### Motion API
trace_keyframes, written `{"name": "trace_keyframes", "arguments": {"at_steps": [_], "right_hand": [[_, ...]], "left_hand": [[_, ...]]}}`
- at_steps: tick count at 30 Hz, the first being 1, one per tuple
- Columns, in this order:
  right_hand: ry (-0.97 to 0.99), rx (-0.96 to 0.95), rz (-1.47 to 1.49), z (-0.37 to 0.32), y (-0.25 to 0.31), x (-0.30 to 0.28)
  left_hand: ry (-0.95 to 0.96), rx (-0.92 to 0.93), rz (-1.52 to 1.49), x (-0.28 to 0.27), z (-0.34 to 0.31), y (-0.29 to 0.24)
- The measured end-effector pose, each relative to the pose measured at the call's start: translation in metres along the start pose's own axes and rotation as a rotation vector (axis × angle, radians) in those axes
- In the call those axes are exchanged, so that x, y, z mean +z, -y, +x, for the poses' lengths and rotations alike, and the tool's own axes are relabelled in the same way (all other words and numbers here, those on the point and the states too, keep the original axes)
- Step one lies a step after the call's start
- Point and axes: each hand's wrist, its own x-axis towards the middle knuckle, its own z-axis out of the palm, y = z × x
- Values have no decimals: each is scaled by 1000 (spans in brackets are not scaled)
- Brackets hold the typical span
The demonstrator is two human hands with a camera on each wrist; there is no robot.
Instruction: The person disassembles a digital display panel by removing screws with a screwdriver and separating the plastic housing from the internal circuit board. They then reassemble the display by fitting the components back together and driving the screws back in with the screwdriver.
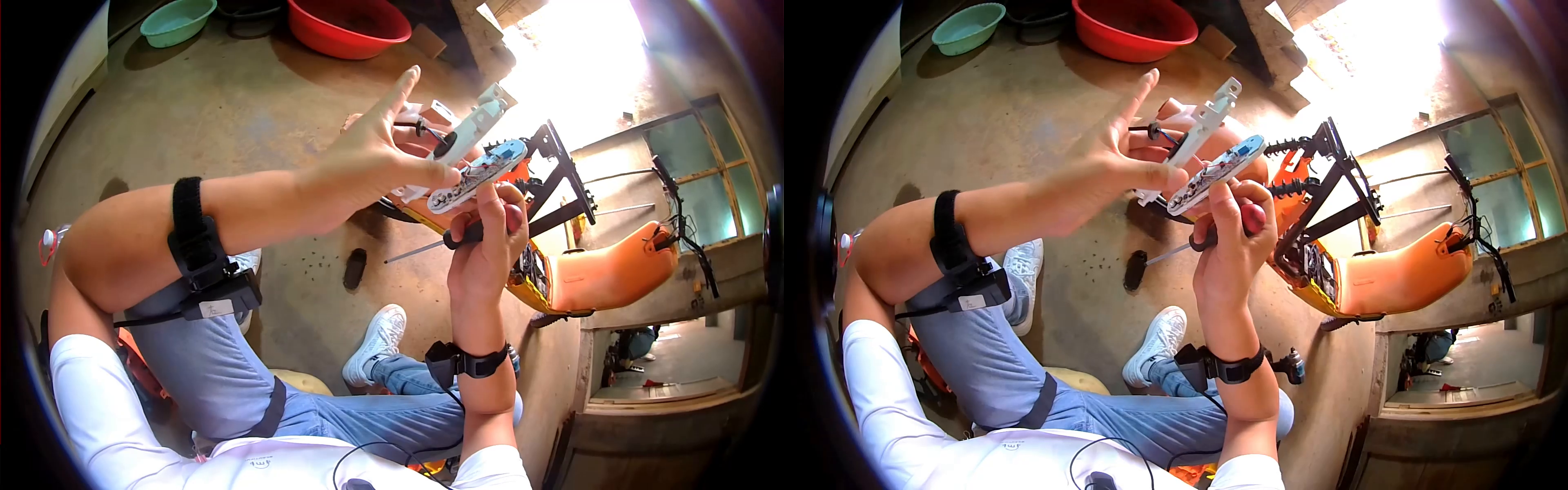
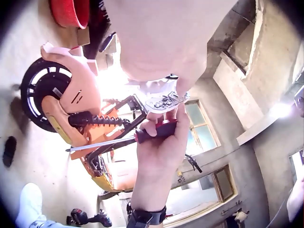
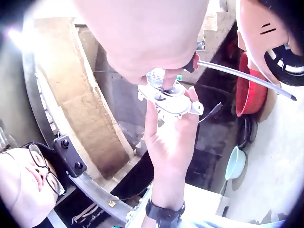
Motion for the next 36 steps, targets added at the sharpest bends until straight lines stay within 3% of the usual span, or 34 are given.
{"name": "trace_keyframes", "arguments": {"at_steps": [10, 16, 19, 24, 30, 36], "right_hand": [[-42, -9, -57, 7, 6, -7], [5, 24, -14, 5, 4, -6], [52, 100, 69, 3, 1, -4], [85, 161, 110, 3, -3, -6], [100, 150, 109, 1, 0, -5], [68, 142, 117, -2, 6, -2]], "left_hand": [[-1, 8, 4, -5, -3, -6], [129, 45, -36, 1, -5, -9], [134, -26, -29, 1, -7, -9], [174, 154, 111, 3, -7, -6], [201, 232, 146, 4, -7, -2], [223, 65, 163, 2, -11, -9]]}}
